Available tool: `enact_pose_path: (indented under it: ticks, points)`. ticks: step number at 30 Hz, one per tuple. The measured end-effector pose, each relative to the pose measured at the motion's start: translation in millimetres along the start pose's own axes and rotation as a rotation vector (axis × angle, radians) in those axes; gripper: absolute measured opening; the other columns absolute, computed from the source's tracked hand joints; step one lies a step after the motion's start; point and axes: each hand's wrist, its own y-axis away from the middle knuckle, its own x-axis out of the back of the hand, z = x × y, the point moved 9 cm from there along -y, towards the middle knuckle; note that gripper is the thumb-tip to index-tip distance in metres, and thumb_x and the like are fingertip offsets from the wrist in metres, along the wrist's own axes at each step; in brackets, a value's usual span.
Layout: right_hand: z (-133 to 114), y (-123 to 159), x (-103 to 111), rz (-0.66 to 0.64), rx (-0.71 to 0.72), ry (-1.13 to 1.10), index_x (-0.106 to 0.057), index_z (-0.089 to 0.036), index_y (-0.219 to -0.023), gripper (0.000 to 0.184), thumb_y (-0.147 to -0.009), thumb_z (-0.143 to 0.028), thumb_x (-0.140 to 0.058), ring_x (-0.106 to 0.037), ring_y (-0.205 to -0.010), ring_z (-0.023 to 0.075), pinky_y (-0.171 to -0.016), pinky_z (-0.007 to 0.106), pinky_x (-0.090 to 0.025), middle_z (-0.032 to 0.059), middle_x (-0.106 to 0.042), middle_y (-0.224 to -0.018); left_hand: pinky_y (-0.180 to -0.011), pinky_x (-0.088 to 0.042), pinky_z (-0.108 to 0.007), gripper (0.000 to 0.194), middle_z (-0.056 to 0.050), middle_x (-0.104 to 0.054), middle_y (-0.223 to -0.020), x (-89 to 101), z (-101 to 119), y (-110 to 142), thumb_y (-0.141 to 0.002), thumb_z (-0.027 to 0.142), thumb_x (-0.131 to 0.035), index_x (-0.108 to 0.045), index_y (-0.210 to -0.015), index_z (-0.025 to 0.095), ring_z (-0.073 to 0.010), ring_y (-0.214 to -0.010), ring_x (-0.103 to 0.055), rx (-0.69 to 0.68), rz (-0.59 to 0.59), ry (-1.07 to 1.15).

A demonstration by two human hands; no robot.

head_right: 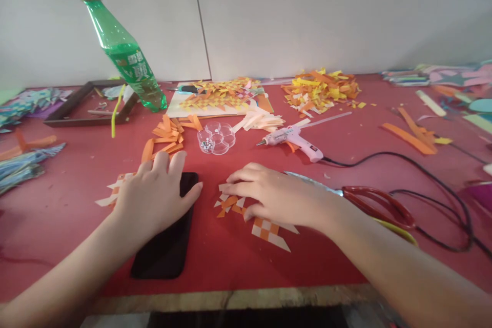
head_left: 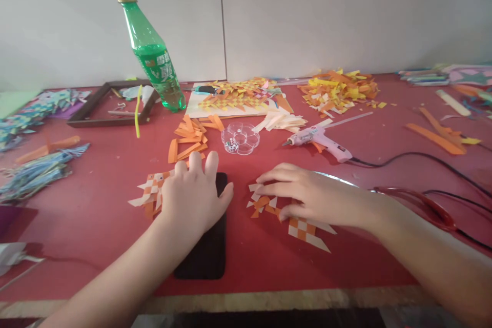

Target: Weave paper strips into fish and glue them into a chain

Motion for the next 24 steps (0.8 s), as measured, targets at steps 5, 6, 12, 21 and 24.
enact_pose_path:
  ticks: [5, 6, 12, 21, 24]
  points:
    - [-10.2, -24.6, -1.5, -0.048, 0.068, 0.016, -0.07, -0.028, -0.118, 0.035, -0.085, -0.018, -0.07, -0.065, -0.103, 0.0196, -0.086, 0.032, -0.053, 0.0038, -0.067, -0.113, -0.067, -0.054, -0.04, 0.045, -0.017, -0.062, -0.107, 10.0, 5.8, -3.4, -0.092, 0.052, -0.05, -0.049, -0.117, 0.015, -0.0339, -0.094, -0.065, -0.117, 0.218, 0.264]
    - [-11.5, -30.4, -2.7, -0.067, 0.079, 0.025, -0.071, -0.026, -0.114, 0.031, -0.085, -0.017, -0.07, -0.065, -0.101, 0.0197, -0.085, 0.033, -0.053, 0.004, -0.067, -0.108, -0.068, -0.054, -0.038, 0.037, -0.014, -0.063, -0.104, 10.9, 4.5, -4.5, -0.094, 0.047, -0.048, -0.048, -0.115, 0.016, -0.0302, -0.091, -0.066, -0.128, 0.251, 0.362]
    - [-15.2, -45.5, -2.2, -0.116, 0.06, 0.012, -0.073, -0.021, -0.101, 0.02, -0.084, -0.012, -0.07, -0.067, -0.089, 0.0165, -0.077, 0.027, -0.054, 0.0025, -0.066, -0.096, -0.066, -0.049, -0.032, 0.01, -0.003, -0.063, -0.085, 7.6, -7.1, -10.1, -0.095, 0.027, -0.047, -0.049, -0.102, 0.02, -0.0199, -0.077, -0.064, -0.101, 0.328, 0.665]
    - [-17.6, -20.8, -4.8, 0.086, -0.277, 0.203, -0.071, -0.016, -0.104, 0.033, -0.078, -0.035, -0.078, -0.067, -0.083, 0.0265, -0.072, 0.041, -0.056, 0.0094, -0.064, -0.097, -0.068, -0.048, -0.033, 0.014, -0.003, -0.066, -0.086, 5.7, -5.4, -7.7, -0.09, 0.018, -0.047, -0.052, -0.103, 0.019, -0.0203, -0.08, -0.064, -0.1, 0.302, 0.751]
    - [-25.1, -21.4, -16.6, 0.131, -0.266, 0.234, -0.071, -0.017, -0.103, 0.031, -0.077, -0.03, -0.08, -0.063, -0.086, 0.0285, -0.075, 0.046, -0.055, 0.0096, -0.062, -0.096, -0.066, -0.046, -0.032, 0.014, -0.002, -0.065, -0.085, 2.6, -6.2, -8.9, -0.09, 0.018, -0.048, -0.052, -0.104, 0.019, -0.0187, -0.074, -0.062, -0.086, 0.284, 0.762]
